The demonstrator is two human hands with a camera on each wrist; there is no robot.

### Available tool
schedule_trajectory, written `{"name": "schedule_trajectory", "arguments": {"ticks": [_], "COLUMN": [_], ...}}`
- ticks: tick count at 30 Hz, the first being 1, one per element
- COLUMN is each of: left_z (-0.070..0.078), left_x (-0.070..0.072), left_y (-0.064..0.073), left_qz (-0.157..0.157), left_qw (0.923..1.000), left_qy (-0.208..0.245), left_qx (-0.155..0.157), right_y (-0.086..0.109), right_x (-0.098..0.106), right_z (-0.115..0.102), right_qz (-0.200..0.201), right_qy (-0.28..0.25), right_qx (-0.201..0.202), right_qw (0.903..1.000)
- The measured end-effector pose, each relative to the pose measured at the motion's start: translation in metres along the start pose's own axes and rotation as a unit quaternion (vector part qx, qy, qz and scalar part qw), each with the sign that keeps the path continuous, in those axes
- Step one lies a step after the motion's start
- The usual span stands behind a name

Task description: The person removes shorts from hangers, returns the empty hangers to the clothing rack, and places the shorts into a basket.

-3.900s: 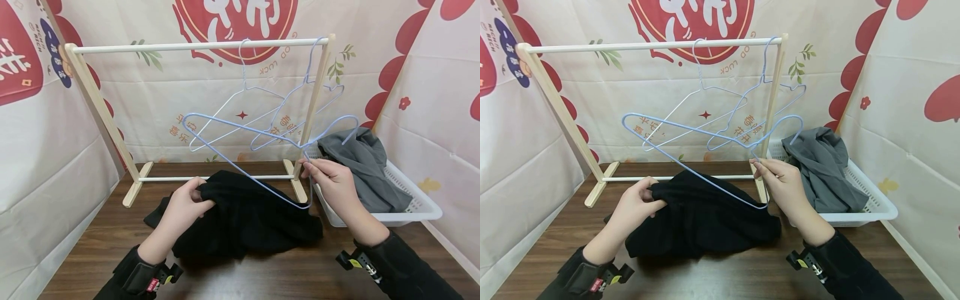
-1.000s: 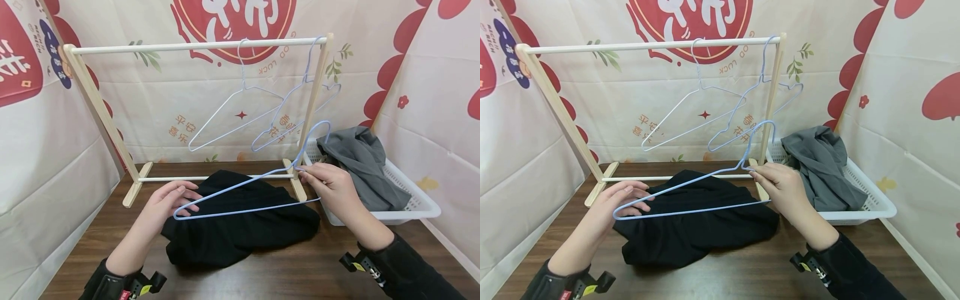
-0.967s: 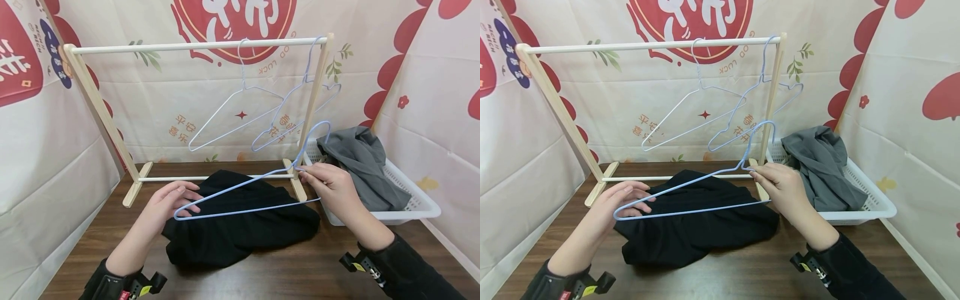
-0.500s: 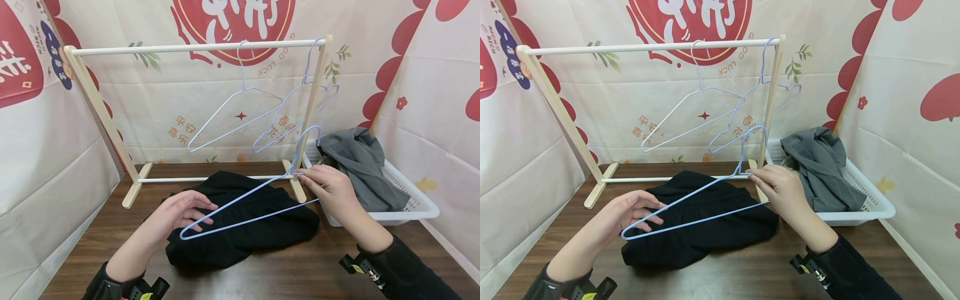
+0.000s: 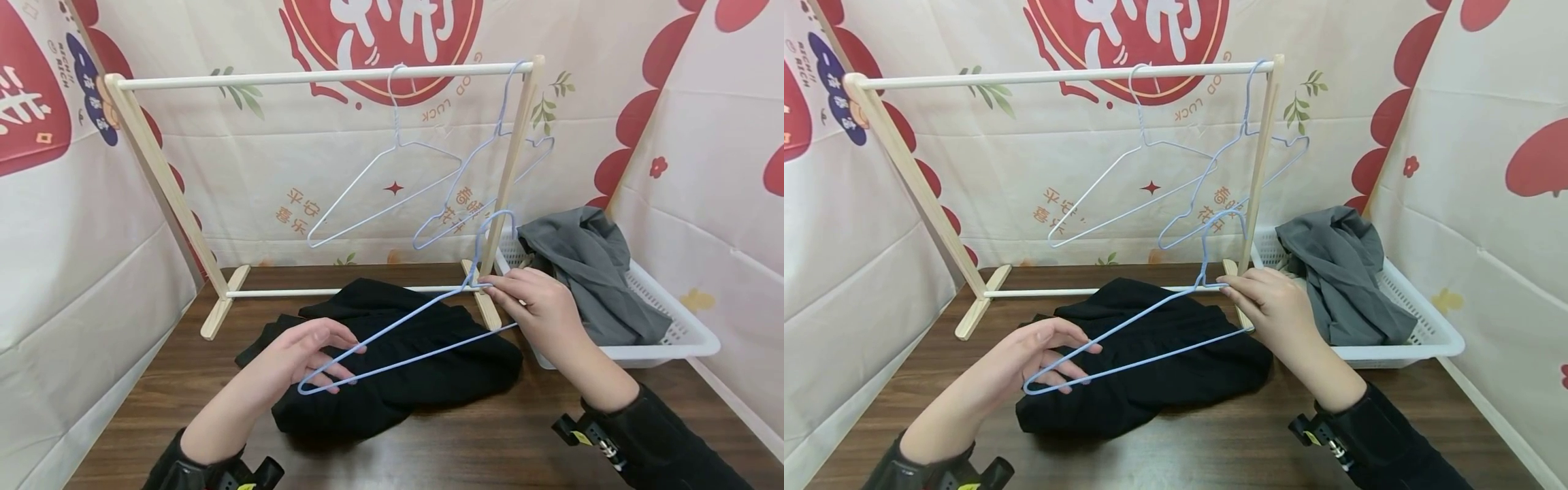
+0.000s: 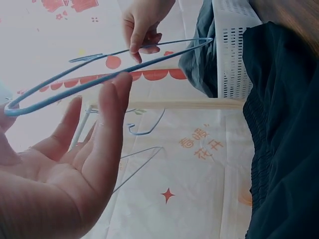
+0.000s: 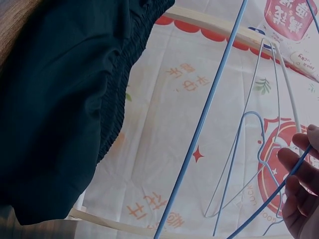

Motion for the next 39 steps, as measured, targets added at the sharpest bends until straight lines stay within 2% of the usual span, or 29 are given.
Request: {"name": "schedule_trajectory", "arguments": {"ticks": [4, 6, 10, 19, 24, 29, 32, 39], "left_z": [-0.006, -0.008, -0.005, 0.001, 0.009, 0.015, 0.017, 0.018], "left_x": [-0.002, -0.003, -0.001, 0.009, 0.008, 0.005, 0.005, 0.007], "left_y": [-0.001, 0.0, 0.002, 0.009, 0.018, 0.028, 0.033, 0.043], "left_qz": [0.011, 0.016, 0.029, 0.092, 0.127, 0.166, 0.193, 0.236], "left_qw": [0.9992, 0.9988, 0.9988, 0.993, 0.985, 0.974, 0.967, 0.9594], "left_qy": [0.0, -0.005, -0.036, -0.068, -0.092, -0.115, -0.123, -0.103], "left_qx": [0.04, 0.046, 0.016, -0.032, -0.072, -0.103, -0.112, -0.115], "right_y": [0.001, 0.002, 0.003, 0.003, 0.003, 0.004, 0.003, 0.002], "right_x": [0.0, 0.0, 0.0, 0.0, 0.0, 0.0, 0.002, 0.007], "right_z": [0.0, 0.001, 0.002, 0.001, -0.002, -0.004, -0.007, -0.014], "right_qz": [0.01, 0.011, 0.012, 0.012, 0.019, 0.028, 0.04, 0.054], "right_qy": [0.002, 0.004, 0.007, 0.002, -0.013, -0.025, -0.033, -0.048], "right_qx": [0.008, 0.006, -0.002, -0.018, -0.03, -0.042, -0.034, -0.018], "right_qw": [0.9999, 0.9999, 0.9999, 0.9998, 0.9993, 0.9984, 0.9981, 0.9972]}}
Point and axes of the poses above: each hand's wrist, its own y-axis away from the middle knuckle, its own x-axis out of the back of the hand, z = x × y, the point moved 9 cm from there along -y, towards the middle knuckle, and after that the axes turned 10 degrees about x, right-handed, at the moved point
